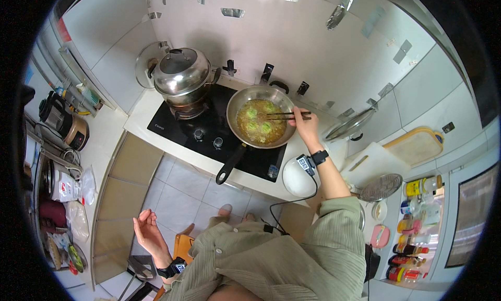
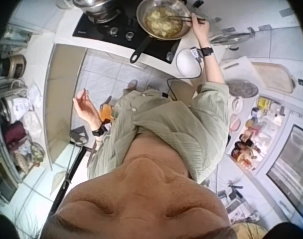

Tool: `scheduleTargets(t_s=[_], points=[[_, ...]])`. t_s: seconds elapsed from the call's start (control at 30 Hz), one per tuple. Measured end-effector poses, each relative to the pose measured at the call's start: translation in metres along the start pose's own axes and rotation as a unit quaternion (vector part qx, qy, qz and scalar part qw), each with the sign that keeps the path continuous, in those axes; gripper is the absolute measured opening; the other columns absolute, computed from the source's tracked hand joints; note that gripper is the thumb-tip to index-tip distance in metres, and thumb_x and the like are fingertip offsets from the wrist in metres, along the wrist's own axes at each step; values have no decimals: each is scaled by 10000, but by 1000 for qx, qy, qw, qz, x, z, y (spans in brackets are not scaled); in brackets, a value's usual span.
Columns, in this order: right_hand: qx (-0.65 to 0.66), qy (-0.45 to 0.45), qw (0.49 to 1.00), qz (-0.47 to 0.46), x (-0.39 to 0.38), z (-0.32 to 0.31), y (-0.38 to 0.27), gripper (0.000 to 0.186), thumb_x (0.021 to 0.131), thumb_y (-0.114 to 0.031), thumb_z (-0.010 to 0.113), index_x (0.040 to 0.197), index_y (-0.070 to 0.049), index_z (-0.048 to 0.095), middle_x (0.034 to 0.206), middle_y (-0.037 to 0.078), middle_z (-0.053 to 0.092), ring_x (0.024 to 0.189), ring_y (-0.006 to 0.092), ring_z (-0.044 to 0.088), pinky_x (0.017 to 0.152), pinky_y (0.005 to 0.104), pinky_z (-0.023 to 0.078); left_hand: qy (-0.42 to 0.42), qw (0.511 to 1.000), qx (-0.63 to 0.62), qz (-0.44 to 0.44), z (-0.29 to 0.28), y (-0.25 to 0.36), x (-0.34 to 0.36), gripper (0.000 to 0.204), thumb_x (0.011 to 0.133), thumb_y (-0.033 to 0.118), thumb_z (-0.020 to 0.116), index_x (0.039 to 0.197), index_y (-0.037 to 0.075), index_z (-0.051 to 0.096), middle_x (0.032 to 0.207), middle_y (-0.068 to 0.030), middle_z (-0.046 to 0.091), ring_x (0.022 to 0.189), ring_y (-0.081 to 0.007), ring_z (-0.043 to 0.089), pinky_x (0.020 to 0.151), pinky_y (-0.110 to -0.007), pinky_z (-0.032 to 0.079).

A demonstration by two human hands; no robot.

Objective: The person forms small balls from a green vegetable mixture in a bowl and places them into a pan of hot oil on the stove. They then use chopsticks to turn the balls as they fry.

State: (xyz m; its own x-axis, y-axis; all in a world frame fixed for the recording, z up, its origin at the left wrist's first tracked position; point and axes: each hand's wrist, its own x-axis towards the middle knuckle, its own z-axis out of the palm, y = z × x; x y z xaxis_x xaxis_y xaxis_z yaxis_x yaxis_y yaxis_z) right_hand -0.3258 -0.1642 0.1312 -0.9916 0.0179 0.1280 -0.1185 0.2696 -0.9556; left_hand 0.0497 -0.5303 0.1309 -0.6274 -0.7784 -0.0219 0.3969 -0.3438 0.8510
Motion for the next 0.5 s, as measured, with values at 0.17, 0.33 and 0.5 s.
scheduleTargets(t_s=[0.17,0.33,0.5], points=[[-68,-4,995,-70,-32,-9,1,246,899,-156,596,942,80,651,797,120,675,662,161,681,586,250,526,-15,1000,-4,-16,8,-4,3,405,969,312,449,948,-52,625,989,-144,631,914,-200,565,844,-314,435],[-118,-23,986,-111,-51,-6,4,187,896,-106,585,954,57,658,866,120,663,670,191,688,578,264,526,-35,999,3,-20,21,-8,6,411,967,312,451,928,-57,626,983,-144,627,899,-203,557,838,-316,431],[-115,-59,981,-144,-68,5,16,156,883,-71,593,970,45,653,874,125,628,666,205,659,572,283,535,-41,999,3,-23,28,-8,2,411,965,310,453,919,-60,626,980,-142,621,881,-201,553,829,-314,432]])
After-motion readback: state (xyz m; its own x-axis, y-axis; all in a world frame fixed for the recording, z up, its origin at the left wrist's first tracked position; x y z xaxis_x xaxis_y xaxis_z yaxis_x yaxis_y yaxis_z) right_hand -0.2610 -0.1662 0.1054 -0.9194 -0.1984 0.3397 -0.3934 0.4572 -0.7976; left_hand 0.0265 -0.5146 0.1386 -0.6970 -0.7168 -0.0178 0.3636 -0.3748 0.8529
